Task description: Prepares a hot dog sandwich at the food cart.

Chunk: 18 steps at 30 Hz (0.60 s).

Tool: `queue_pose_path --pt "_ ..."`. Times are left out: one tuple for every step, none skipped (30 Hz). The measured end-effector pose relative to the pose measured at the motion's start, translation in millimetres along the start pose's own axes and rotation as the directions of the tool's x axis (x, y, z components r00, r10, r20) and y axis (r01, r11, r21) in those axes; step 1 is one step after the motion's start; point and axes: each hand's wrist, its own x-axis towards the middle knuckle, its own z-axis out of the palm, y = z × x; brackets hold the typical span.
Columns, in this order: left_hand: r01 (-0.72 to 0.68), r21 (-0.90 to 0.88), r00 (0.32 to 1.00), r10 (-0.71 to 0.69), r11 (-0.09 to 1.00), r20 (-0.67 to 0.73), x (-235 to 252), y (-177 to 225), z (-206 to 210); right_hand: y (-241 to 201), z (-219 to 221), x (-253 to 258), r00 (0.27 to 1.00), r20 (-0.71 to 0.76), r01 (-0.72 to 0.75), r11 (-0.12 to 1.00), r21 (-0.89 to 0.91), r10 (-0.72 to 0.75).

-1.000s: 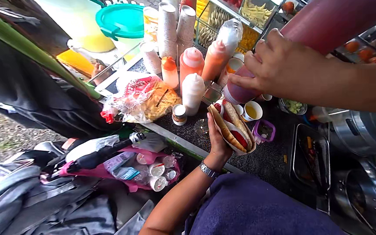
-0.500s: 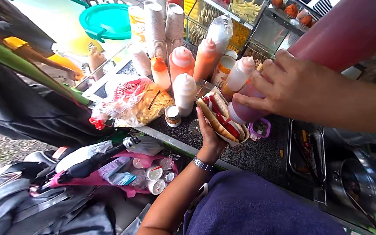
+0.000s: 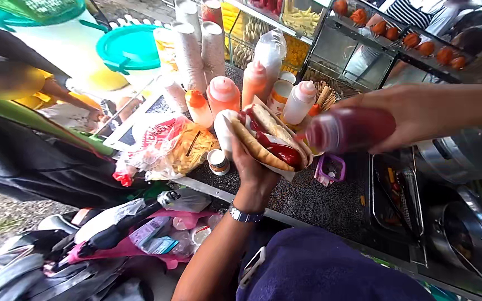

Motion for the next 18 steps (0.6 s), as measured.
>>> queue_pose_path --pt "-0.059 0.026 0.998 0.058 0.998 0.031 0.7 14.6 3.9 7.8 -3.9 7.6 0.998 -0.016 -0.059 0.979 0.195 0.063" --pt "-0.126 0.057 0.991 0.123 0.990 0.059 1.7 30.6 7.1 16.8 -3.7 16.9 0.993 -0.083 -0.054 0.934 0.353 0.089" --pt "-0.218 0.105 0.973 0.208 0.970 0.096 2.1 47.3 8.5 21.1 -3.3 28.5 0.979 -0.167 -0.017 0.866 0.500 0.116" --pt "-0.317 0.154 0.945 0.297 0.936 0.138 2.9 64.2 8.3 21.5 -3.6 43.1 0.951 -0.272 0.058 0.779 0.624 0.147" --pt "-0.397 0.185 0.913 0.365 0.899 0.184 4.0 81.3 7.6 17.9 -6.4 60.6 0.910 -0.364 0.145 0.670 0.728 0.199" --pt "-0.465 0.223 0.882 0.427 0.857 0.197 5.0 97.4 5.6 16.3 -12.0 82.6 0.862 -0.444 0.254 0.551 0.795 0.242" --pt "-0.513 0.255 0.858 0.476 0.820 0.194 4.7 112.3 1.9 17.4 -19.0 108.3 0.806 -0.522 0.371 0.447 0.814 0.281" --pt "-0.545 0.276 0.838 0.512 0.791 0.187 3.3 125.7 -2.7 21.2 -26.8 135.8 0.747 -0.584 0.475 0.360 0.803 0.317" --pt "-0.562 0.280 0.827 0.525 0.778 0.201 1.1 137.5 -9.3 24.6 -34.4 163.3 0.687 -0.632 0.549 0.314 0.775 0.359" --pt "-0.572 0.275 0.820 0.533 0.773 0.208 -1.9 147.0 -14.8 26.0 -40.7 188.2 0.634 -0.663 0.591 0.303 0.748 0.398" --pt "-0.587 0.283 0.810 0.554 0.759 0.193 -5.9 153.8 -20.4 24.5 -45.2 209.8 0.593 -0.677 0.609 0.307 0.731 0.436" --pt "-0.598 0.274 0.801 0.576 0.753 0.163 -10.8 158.3 -27.3 21.8 -47.7 228.8 0.558 -0.685 0.617 0.318 0.720 0.469" --pt "-0.602 0.268 0.795 0.597 0.752 0.109 -16.5 161.0 -34.7 19.6 -48.8 245.5 0.533 -0.696 0.619 0.339 0.708 0.481" --pt "-0.612 0.278 0.778 0.627 0.741 0.041 -21.6 162.6 -43.5 19.0 -48.1 260.8 0.520 -0.705 0.598 0.384 0.704 0.482" --pt "-0.626 0.312 0.749 0.662 0.715 -0.015 -26.5 163.4 -52.3 21.8 -45.3 276.6 0.521 -0.712 0.551 0.452 0.702 0.471" --pt "-0.634 0.342 0.721 0.690 0.693 -0.062 -32.2 162.9 -59.9 26.3 -39.8 292.2 0.524 -0.727 0.498 0.533 0.684 0.443" --pt "-0.637 0.363 0.699 0.708 0.680 -0.100 -37.7 161.5 -66.6 30.8 -32.1 306.2 0.533 -0.739 0.449 0.603 0.660 0.412" --pt "-0.643 0.367 0.686 0.719 0.672 -0.113 -42.2 159.6 -72.5 35.1 -24.0 319.4 0.550 -0.746 0.406 0.660 0.632 0.376"
